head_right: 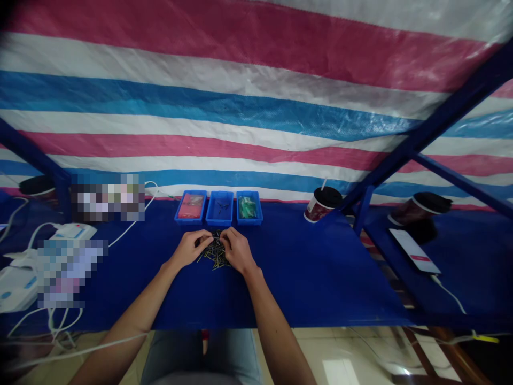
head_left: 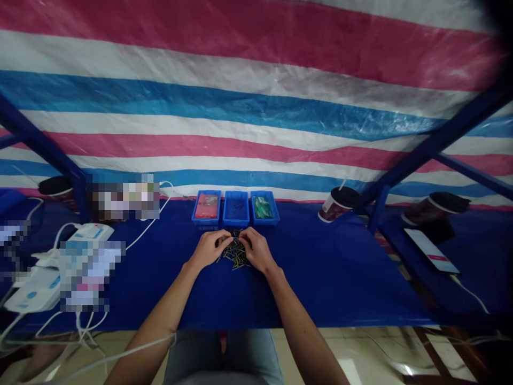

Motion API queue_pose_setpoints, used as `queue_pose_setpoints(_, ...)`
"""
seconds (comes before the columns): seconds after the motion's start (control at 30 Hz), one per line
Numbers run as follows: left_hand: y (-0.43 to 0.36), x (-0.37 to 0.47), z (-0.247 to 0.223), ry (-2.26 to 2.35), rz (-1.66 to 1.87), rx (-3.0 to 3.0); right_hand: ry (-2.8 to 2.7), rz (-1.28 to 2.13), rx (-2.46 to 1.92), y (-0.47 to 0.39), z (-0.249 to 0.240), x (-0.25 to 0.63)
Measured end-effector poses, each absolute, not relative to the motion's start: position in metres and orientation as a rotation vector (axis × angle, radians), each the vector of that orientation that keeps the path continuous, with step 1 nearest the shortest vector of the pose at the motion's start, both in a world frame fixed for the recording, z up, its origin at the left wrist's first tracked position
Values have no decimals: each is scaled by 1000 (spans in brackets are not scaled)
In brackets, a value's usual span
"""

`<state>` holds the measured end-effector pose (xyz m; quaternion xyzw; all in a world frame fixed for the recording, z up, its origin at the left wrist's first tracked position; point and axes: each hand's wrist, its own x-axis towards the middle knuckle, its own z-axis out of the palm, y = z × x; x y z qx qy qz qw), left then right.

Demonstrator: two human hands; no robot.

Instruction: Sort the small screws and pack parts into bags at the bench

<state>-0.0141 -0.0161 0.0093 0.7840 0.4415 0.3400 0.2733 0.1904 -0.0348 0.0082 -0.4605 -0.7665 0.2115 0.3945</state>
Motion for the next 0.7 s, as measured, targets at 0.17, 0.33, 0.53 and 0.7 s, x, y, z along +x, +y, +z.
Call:
queue_pose_setpoints(0.17, -17, -15, 11, 1173, 917, 2107, -1994, 496, -1181, -36, 5, 189)
queue_pose_setpoints(0.33, -17, -14, 12, 1157, 890, 2121, -1998, 470, -1172, -38, 7, 186)
queue_pose_setpoints(0.53, -16, -14, 11, 1124, 880, 2120, -1984, 496, -1106, -37, 2, 182)
queue_pose_setpoints(0.7, -15, -15, 9, 1138, 875, 2122, -1930, 472, -1065, -36, -4, 180)
